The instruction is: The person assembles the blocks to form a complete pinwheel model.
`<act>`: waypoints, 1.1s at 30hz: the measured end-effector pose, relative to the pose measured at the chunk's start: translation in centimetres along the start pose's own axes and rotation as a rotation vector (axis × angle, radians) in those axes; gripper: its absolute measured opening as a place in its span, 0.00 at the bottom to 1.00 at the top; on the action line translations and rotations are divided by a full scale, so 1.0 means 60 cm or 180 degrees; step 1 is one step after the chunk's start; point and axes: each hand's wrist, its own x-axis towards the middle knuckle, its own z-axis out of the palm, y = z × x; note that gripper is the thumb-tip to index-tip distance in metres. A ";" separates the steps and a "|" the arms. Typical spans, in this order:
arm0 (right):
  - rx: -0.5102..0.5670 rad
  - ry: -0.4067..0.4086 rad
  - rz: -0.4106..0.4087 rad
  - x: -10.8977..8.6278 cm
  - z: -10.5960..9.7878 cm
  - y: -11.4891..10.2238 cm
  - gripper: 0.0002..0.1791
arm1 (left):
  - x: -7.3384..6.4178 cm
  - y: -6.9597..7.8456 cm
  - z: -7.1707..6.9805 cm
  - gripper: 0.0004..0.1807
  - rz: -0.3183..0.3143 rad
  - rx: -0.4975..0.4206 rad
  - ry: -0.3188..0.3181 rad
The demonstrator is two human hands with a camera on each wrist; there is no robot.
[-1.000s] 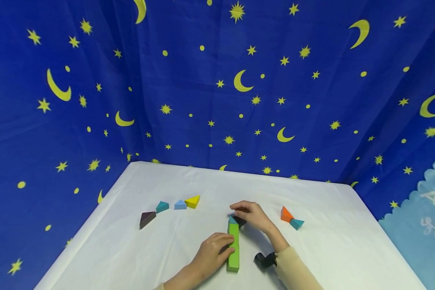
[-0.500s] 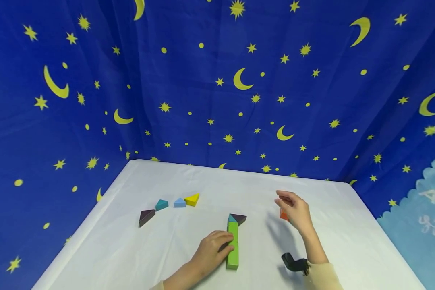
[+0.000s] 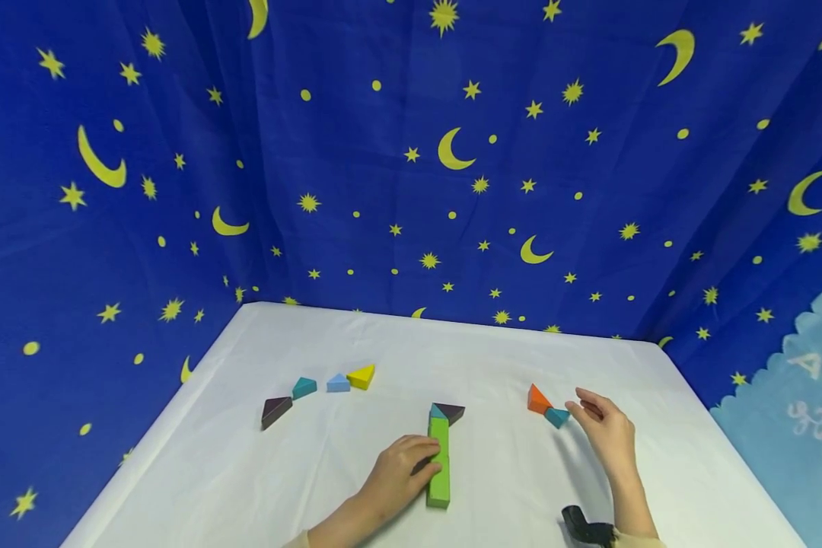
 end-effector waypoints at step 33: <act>-0.0032 -0.0380 0.0274 -0.034 0.002 -0.029 0.21 | 0.000 0.001 0.003 0.12 0.0014 -0.0014 0.0032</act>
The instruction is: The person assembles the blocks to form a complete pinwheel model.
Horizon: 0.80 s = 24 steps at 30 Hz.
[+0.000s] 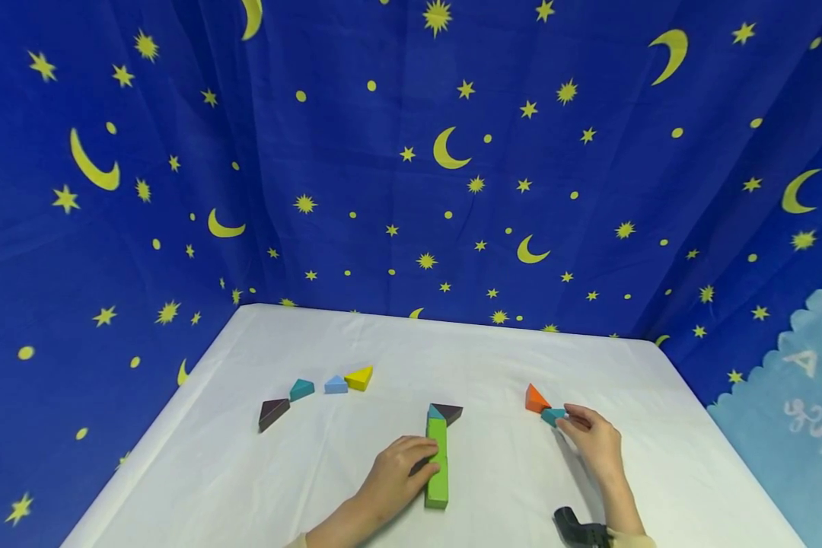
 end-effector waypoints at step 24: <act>0.0477 0.0112 -0.0523 0.009 0.010 -0.067 0.21 | -0.001 0.002 -0.002 0.12 -0.0035 -0.0040 -0.0009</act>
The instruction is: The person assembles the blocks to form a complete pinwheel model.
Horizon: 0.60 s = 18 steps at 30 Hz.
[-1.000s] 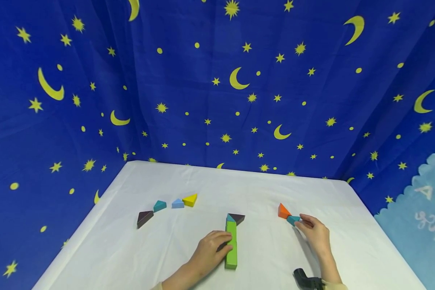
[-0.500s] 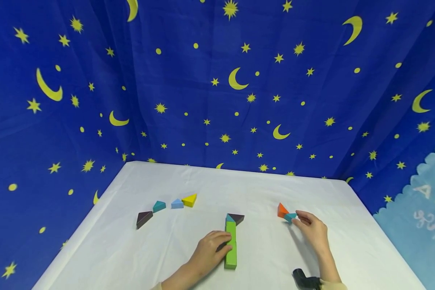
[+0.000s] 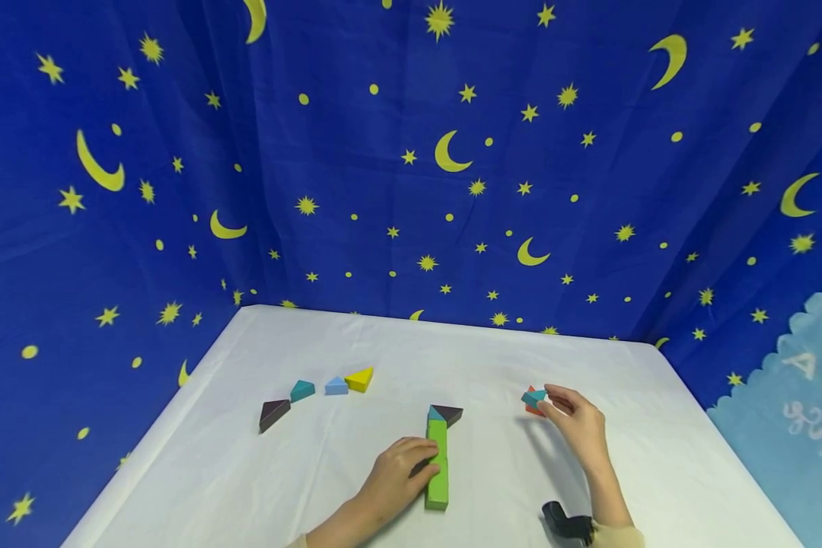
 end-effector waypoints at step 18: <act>0.0139 -0.0350 -0.0128 0.032 0.053 -0.059 0.19 | 0.000 0.003 -0.002 0.12 -0.0022 0.0024 -0.0061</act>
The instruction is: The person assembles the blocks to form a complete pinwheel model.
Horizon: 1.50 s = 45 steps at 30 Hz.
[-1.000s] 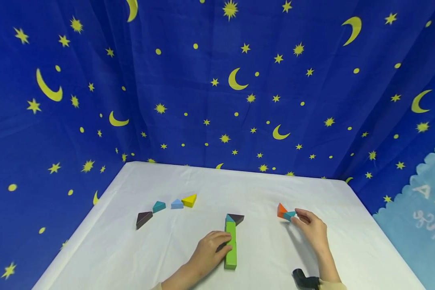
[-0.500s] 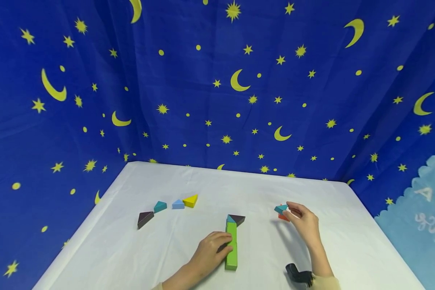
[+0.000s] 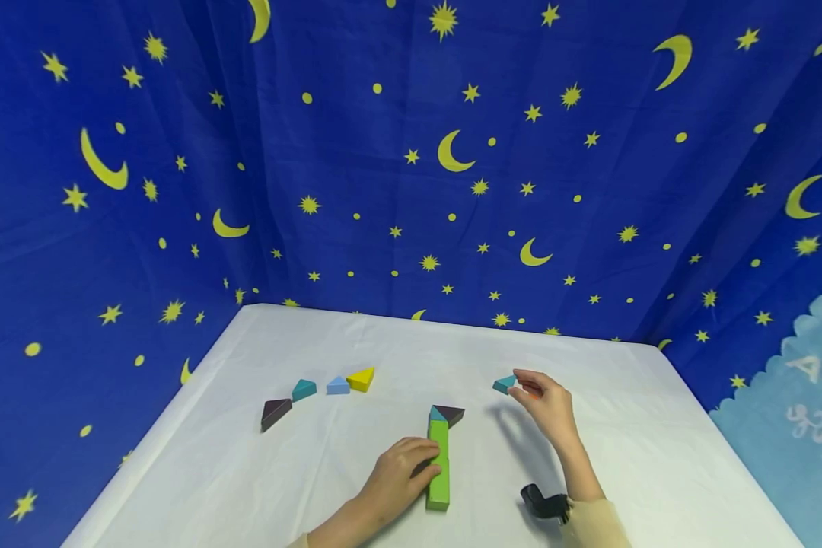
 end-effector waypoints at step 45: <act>0.0549 -0.1507 0.0106 0.042 0.137 -0.013 0.15 | -0.001 -0.003 -0.002 0.12 -0.0024 0.0040 -0.0097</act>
